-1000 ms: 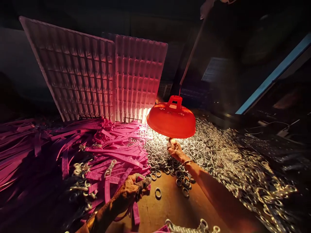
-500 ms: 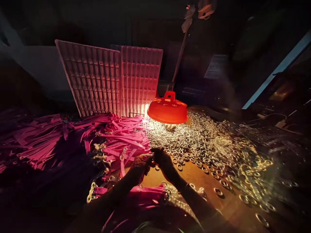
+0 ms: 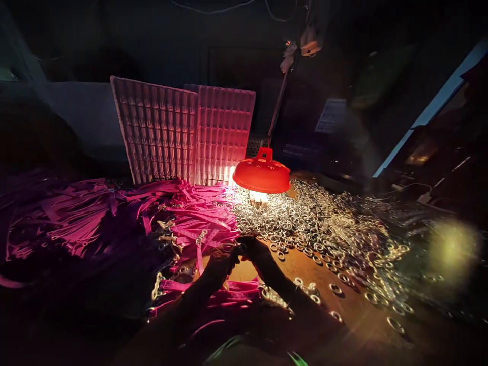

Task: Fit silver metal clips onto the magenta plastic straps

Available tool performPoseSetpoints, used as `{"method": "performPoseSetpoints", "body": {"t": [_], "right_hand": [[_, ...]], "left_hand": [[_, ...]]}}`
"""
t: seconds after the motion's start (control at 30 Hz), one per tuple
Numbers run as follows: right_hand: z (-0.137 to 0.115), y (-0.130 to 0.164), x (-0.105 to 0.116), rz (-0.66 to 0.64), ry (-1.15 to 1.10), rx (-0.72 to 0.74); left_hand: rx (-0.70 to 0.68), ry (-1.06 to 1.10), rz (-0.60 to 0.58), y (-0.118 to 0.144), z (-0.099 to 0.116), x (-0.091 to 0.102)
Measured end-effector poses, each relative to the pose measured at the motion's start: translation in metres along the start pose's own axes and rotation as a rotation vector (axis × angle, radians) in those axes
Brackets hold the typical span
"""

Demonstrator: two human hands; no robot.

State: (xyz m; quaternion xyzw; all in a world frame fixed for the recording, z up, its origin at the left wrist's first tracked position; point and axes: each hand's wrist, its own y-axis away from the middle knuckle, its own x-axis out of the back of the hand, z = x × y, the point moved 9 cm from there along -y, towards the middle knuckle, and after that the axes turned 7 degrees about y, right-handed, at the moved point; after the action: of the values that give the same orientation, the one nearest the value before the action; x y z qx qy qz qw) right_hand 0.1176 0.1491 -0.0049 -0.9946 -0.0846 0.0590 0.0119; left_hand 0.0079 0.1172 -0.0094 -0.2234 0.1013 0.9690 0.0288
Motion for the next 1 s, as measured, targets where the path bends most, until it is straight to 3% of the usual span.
{"method": "performPoseSetpoints", "body": {"t": [0.17, 0.3, 0.4, 0.5, 0.6, 0.7, 0.83, 0.9, 1.0], "right_hand": [[0.004, 0.004, 0.011, 0.033, 0.198, -0.074], [0.003, 0.007, 0.012, 0.001, 0.394, -0.042], [0.008, 0.006, 0.011, -0.03, 0.443, -0.035], [0.013, 0.003, 0.016, 0.03, 0.5, -0.032], [0.0, 0.006, 0.016, 0.061, 0.594, 0.118], [-0.012, 0.014, 0.009, -0.022, 0.713, 0.263], [-0.014, 0.019, 0.003, -0.154, 0.772, 0.324], [-0.018, 0.013, 0.007, -0.117, 0.748, 0.322], [-0.028, -0.008, 0.029, 0.053, 0.56, 0.206]], "left_hand": [[-0.135, -0.108, -0.012, -0.003, 0.015, -0.008], [-0.157, -0.17, -0.02, -0.011, 0.01, -0.015], [-0.124, -0.144, -0.079, -0.019, 0.0, -0.016], [-0.076, -0.13, -0.138, -0.025, -0.007, -0.01], [0.004, -0.147, -0.175, -0.027, -0.016, -0.001], [0.088, -0.181, -0.177, -0.025, -0.025, 0.007], [0.16, -0.226, -0.163, -0.025, -0.03, 0.009], [0.159, -0.249, -0.175, -0.029, -0.028, 0.002], [0.09, -0.244, -0.166, -0.038, -0.02, -0.01]]}}
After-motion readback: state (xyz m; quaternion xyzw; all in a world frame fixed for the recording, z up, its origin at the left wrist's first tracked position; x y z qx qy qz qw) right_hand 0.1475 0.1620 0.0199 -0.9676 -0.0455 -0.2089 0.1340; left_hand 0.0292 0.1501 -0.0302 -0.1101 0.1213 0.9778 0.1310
